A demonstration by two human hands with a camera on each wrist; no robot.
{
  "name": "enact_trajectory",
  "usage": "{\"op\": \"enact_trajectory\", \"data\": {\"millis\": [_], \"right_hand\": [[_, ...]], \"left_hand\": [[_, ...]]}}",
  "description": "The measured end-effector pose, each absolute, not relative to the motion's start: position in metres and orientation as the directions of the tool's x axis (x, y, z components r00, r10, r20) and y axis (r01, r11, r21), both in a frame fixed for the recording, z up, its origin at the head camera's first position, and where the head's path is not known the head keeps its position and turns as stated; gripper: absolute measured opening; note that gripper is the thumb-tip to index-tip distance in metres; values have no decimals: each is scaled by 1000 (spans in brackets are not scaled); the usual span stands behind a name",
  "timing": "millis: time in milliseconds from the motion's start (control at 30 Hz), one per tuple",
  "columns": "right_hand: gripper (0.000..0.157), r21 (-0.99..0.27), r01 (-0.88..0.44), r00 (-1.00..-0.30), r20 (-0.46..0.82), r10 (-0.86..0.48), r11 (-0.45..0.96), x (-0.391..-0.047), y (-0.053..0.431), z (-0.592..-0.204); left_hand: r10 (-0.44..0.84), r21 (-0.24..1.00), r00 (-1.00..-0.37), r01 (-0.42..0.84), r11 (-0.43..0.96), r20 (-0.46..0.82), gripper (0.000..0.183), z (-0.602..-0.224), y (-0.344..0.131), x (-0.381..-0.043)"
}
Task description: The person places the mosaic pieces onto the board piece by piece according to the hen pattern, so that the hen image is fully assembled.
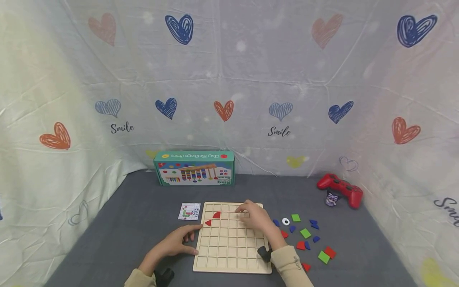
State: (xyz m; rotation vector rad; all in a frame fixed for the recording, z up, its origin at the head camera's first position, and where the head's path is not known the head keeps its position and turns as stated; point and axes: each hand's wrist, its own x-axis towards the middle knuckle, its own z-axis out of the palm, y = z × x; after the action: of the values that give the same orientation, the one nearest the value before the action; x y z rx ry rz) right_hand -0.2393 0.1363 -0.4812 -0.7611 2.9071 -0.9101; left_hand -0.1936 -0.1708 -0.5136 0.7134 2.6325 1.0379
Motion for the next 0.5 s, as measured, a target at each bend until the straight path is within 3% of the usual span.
{"op": "enact_trajectory", "data": {"millis": [500], "right_hand": [[21, -517, -434, -894, 146, -424, 738, -231, 184, -479]], "left_hand": [[513, 689, -858, 354, 632, -31, 76, -514, -170, -193]]}}
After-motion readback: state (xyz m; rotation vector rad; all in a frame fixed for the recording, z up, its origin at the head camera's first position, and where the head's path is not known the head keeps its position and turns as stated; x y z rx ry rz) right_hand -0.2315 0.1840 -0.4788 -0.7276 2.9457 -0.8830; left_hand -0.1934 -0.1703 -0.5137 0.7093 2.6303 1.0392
